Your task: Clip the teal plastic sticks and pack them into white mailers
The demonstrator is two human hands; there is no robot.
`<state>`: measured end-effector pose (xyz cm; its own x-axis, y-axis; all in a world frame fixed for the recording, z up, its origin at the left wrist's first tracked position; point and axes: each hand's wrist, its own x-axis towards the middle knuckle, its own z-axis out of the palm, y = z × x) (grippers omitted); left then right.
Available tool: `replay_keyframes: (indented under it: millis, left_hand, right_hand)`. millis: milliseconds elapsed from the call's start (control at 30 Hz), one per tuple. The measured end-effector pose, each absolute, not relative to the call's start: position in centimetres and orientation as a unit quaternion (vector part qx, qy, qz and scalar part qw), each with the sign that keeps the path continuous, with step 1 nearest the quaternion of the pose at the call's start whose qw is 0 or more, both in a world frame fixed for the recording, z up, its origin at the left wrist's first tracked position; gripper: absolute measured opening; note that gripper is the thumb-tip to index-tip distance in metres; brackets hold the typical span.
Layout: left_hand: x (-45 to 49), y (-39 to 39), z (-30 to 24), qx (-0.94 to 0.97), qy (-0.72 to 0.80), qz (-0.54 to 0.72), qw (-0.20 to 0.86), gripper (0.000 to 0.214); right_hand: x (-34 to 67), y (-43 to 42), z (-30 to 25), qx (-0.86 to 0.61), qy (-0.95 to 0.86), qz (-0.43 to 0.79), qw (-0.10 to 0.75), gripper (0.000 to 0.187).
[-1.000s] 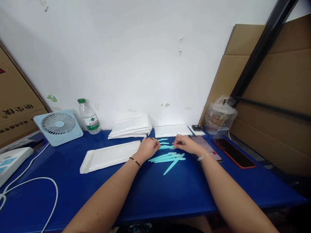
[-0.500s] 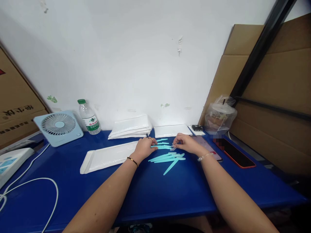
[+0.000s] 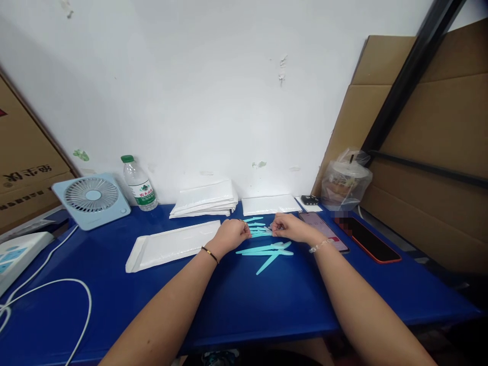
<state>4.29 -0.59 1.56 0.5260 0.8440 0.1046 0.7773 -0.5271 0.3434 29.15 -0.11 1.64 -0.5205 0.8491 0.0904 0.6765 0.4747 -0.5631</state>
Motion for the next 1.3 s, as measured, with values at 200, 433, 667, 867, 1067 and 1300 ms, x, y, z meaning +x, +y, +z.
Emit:
replay_keyframes:
  millis: [200,433,667,867,1067,1300]
  left_hand:
    - [3.4,-0.1,1.3,0.845,0.499,0.151,0.119,0.014]
    - [4.9,-2.0,1.8,0.873,0.421,0.156,0.189,0.026]
    - [4.9,-1.9,1.8,0.869,0.444,0.136,0.171,0.020]
    - [4.7,-1.5,1.8,0.863,0.432,0.187,0.184,0.025]
    - [3.9,-0.4,1.5,0.845,0.478,0.165,0.173,0.023]
    - [2.9,0.2,1.0,0.836,0.502,0.185,0.123,0.021]
  right_hand:
    - [30.3,-0.5,2.3,-0.464,-0.808,0.290,0.220,0.021]
    - [28.9,-1.4,2.4,-0.401,-0.855,0.305,0.125,0.018]
    - [29.2,-1.1,2.5,-0.432,-0.830,0.310,0.169,0.018]
    - [29.1,-1.1,2.9,-0.418,-0.831,0.294,0.219,0.020]
    - [29.7,-0.3,2.0,-0.450,-0.814,0.298,0.213,0.019]
    - [29.9,-0.6,1.9,-0.445,-0.831,0.260,0.211,0.023]
